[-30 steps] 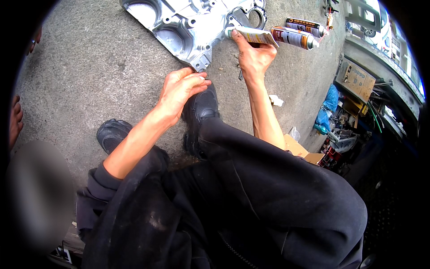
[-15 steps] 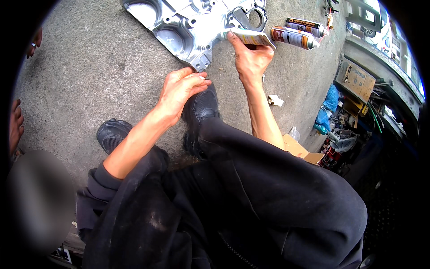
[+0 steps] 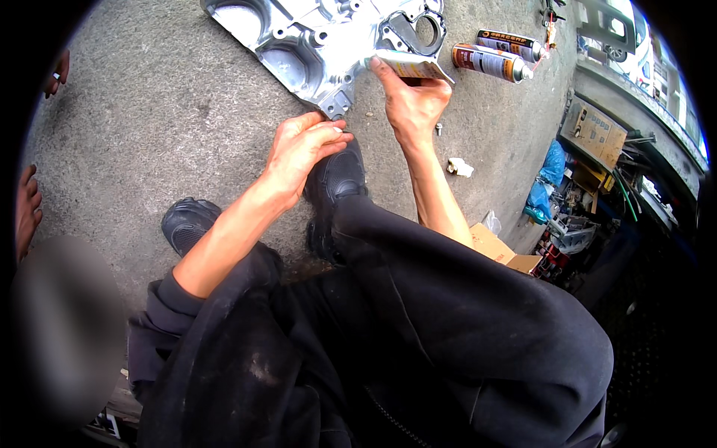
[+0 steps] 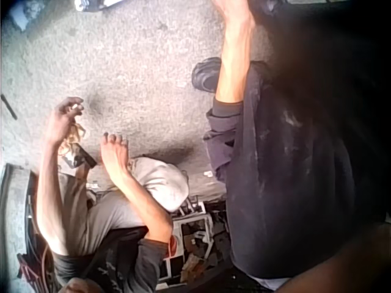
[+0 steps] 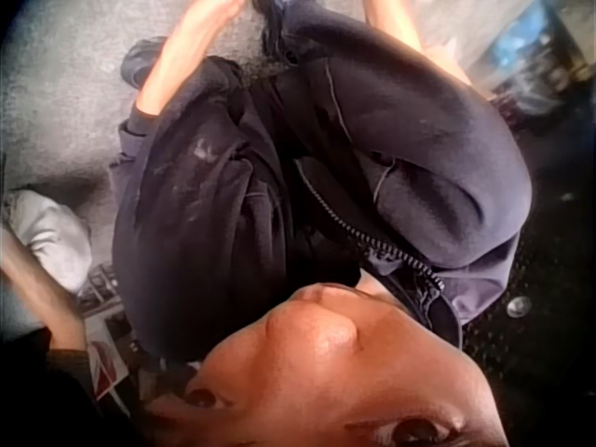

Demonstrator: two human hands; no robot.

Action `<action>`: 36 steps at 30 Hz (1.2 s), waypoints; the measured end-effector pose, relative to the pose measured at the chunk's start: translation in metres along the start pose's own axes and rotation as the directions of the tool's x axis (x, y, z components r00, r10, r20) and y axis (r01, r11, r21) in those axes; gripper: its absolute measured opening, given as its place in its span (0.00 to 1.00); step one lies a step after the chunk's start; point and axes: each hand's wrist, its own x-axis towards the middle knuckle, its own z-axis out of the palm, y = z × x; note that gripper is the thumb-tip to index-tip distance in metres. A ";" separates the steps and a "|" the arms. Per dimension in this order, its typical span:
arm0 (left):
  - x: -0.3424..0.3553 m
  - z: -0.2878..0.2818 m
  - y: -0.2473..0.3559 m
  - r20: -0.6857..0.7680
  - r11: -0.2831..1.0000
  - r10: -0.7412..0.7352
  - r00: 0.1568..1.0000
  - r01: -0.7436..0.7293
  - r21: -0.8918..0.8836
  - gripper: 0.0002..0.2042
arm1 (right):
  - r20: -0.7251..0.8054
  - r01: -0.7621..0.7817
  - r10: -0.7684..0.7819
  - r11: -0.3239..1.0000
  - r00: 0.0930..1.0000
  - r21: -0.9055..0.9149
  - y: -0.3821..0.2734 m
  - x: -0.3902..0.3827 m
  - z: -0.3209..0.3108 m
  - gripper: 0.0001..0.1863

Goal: The person applies sealant from a tube onto the mating surfaces of a metal engine timing cover while working on the ground.

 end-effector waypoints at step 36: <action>0.001 0.001 -0.001 -0.004 1.000 0.001 1.000 -0.001 -0.021 0.16 | 0.055 -0.056 0.056 0.998 0.997 0.000 -0.014 -0.018 0.003 0.11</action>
